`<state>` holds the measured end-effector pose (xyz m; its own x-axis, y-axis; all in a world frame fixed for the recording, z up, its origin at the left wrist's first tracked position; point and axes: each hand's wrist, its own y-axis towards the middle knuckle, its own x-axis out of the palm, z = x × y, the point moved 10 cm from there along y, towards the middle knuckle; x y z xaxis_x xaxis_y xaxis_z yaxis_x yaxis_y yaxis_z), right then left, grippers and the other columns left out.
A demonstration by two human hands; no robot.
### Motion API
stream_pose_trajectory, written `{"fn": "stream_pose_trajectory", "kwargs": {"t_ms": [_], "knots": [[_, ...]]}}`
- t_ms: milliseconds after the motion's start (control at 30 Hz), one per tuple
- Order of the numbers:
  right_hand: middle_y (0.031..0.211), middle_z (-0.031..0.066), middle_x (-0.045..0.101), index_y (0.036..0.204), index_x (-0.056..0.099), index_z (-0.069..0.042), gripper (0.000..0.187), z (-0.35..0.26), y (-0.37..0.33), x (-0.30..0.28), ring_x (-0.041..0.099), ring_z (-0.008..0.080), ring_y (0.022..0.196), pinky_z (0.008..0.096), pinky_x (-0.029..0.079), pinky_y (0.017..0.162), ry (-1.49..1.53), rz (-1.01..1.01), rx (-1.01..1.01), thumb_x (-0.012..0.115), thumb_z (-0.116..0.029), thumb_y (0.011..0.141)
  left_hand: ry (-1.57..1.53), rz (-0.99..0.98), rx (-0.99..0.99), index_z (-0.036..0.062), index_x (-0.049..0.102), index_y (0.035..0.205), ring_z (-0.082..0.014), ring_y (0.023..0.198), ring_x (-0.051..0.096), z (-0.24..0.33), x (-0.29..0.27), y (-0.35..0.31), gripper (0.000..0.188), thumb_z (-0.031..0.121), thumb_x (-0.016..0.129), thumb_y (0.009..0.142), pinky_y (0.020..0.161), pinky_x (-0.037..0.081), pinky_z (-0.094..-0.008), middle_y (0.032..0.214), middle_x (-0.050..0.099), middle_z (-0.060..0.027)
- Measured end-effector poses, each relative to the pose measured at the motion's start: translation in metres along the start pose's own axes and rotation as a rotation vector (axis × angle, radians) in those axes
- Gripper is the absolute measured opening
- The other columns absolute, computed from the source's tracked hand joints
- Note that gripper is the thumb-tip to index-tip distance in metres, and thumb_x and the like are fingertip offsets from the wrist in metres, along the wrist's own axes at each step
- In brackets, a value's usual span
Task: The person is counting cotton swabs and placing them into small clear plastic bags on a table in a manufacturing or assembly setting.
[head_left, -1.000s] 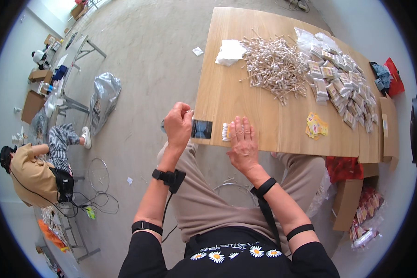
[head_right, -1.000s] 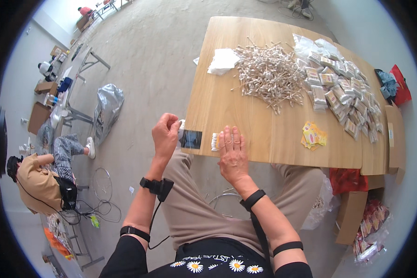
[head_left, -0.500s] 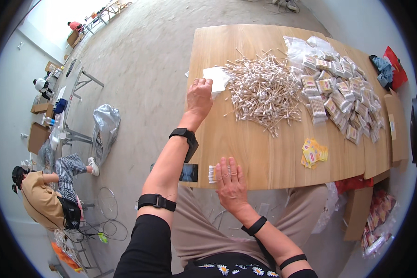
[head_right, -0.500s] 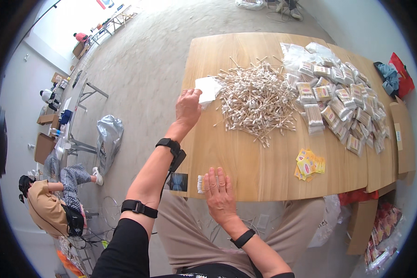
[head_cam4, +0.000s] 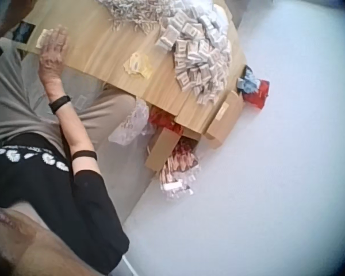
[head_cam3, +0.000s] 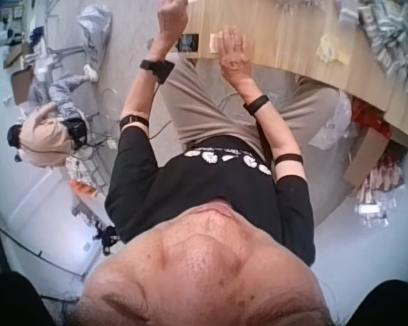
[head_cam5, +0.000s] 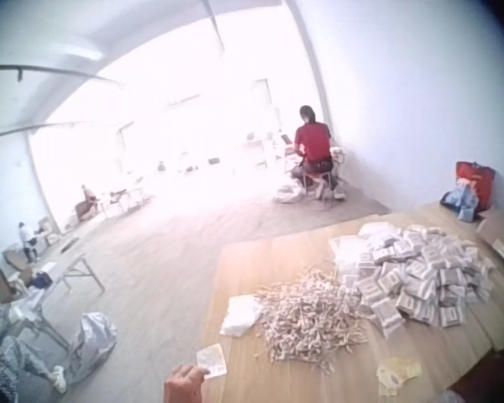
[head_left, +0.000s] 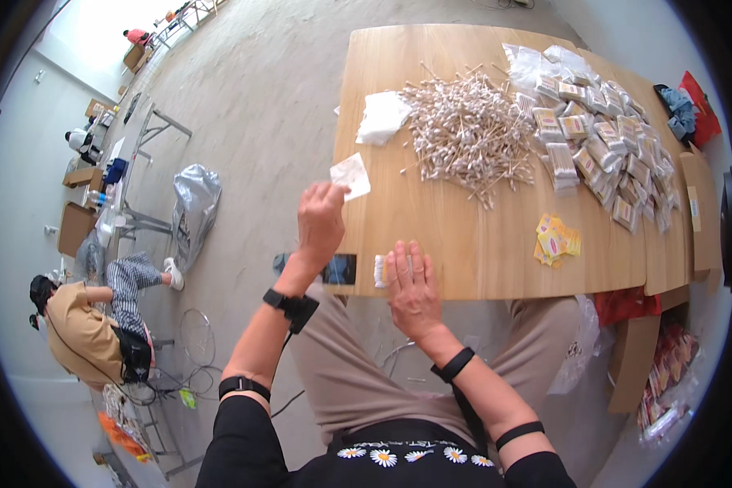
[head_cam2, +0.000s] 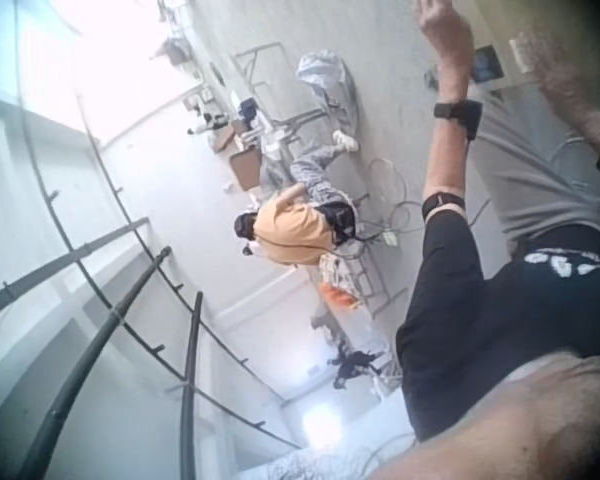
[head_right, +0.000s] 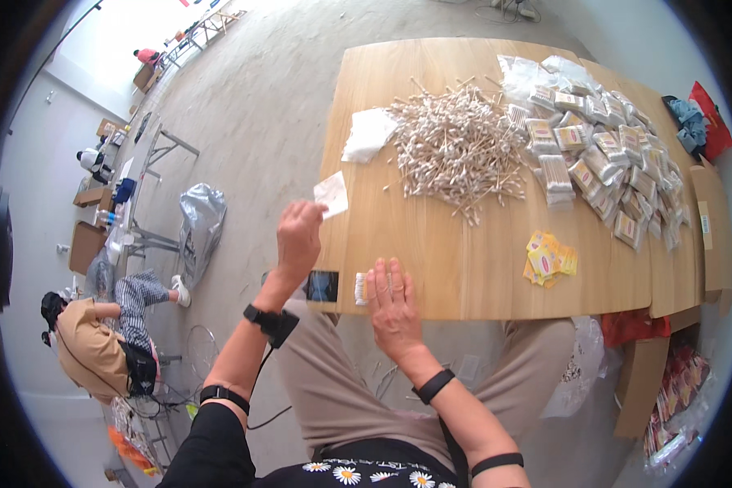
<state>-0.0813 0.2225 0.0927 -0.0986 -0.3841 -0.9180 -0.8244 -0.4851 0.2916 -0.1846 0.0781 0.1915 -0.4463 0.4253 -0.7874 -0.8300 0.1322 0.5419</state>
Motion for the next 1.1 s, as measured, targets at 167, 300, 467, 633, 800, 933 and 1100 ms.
{"fn": "stream_pose_trajectory", "kwargs": {"t_ms": [167, 300, 467, 633, 800, 933, 1100], "knots": [[0.158, 0.0219, 0.032, 0.147, 0.038, 0.005, 0.072, -0.002, 0.004, -0.002, 0.025, 0.0420, 0.149, 0.0529, 0.021, 0.121, 0.005, -0.027, -0.003, 0.060, -0.012, 0.081, -0.073, -0.123, -0.192, 0.0019, 0.066, 0.097, -0.0344, 0.088, 0.061, -0.020, -0.013, -0.103, 0.014, 0.001, 0.065, 0.083, 0.081, 0.048, -0.0432, 0.088, 0.064, -0.0149], [0.159, 0.0212, 0.030, 0.150, 0.035, 0.004, 0.092, 0.001, 0.001, 0.003, 0.022, 0.0404, 0.150, 0.0519, 0.018, 0.122, -0.076, -0.019, -0.002, 0.075, -0.019, 0.069, 0.014, 0.051, -0.396, 0.0011, 0.067, 0.099, -0.0317, 0.092, 0.062, -0.049, -0.039, -0.123, 0.022, 0.009, 0.073, 0.079, 0.084, 0.048, -0.0423, 0.093, 0.066, -0.0141], [0.160, 0.0195, 0.029, 0.151, 0.033, 0.002, 0.089, -0.002, 0.000, 0.003, 0.021, 0.0395, 0.151, 0.0510, 0.018, 0.123, -0.029, -0.074, 0.014, 0.071, -0.017, 0.073, 0.158, -0.015, -0.546, 0.0009, 0.063, 0.121, -0.0297, 0.098, 0.065, -0.089, -0.016, -0.106, 0.055, 0.016, 0.082, 0.071, 0.085, 0.050, -0.0404, 0.103, 0.070, -0.0145], [0.161, 0.0191, 0.028, 0.151, 0.033, 0.001, 0.093, -0.003, -0.002, 0.005, 0.020, 0.0389, 0.151, 0.0502, 0.017, 0.123, -0.039, -0.110, 0.023, 0.075, -0.018, 0.071, -0.202, -0.145, -0.726, -0.0038, 0.060, 0.123, -0.0197, 0.076, 0.069, -0.092, 0.016, -0.094, 0.060, 0.004, 0.080, 0.068, 0.073, 0.056, -0.0339, 0.089, 0.072, -0.0109], [0.160, 0.0189, 0.029, 0.151, 0.033, 0.001, 0.096, 0.000, -0.002, 0.003, 0.021, 0.0390, 0.151, 0.0498, 0.018, 0.123, -0.082, -0.070, 0.015, 0.077, -0.021, 0.069, -0.662, -0.005, -0.820, -0.0001, 0.064, 0.110, -0.0115, 0.071, 0.065, -0.111, 0.002, -0.108, 0.034, -0.003, 0.073, 0.077, 0.066, 0.053, -0.0266, 0.079, 0.070, -0.0046], [0.159, 0.0209, 0.029, 0.151, 0.033, 0.002, 0.100, -0.003, 0.000, 0.001, 0.020, 0.0391, 0.151, 0.0499, 0.018, 0.123, -0.070, -0.060, 0.004, 0.079, -0.019, 0.064, -0.957, -0.121, -0.837, 0.0049, 0.065, 0.092, -0.0081, 0.070, 0.063, -0.096, 0.017, -0.130, 0.006, 0.004, 0.070, 0.090, 0.064, 0.053, -0.0250, 0.082, 0.068, -0.0015], [0.160, 0.0186, 0.030, 0.150, 0.033, 0.001, 0.098, -0.004, 0.002, 0.002, 0.022, 0.0387, 0.151, 0.0491, 0.020, 0.122, -0.102, -0.095, 0.014, 0.080, -0.021, 0.068, -1.288, -0.100, -1.102, 0.0047, 0.062, 0.099, -0.0160, 0.078, 0.069, -0.057, 0.027, -0.147, 0.011, 0.004, 0.070, 0.091, 0.072, 0.059, -0.0302, 0.087, 0.070, -0.0056]]}}
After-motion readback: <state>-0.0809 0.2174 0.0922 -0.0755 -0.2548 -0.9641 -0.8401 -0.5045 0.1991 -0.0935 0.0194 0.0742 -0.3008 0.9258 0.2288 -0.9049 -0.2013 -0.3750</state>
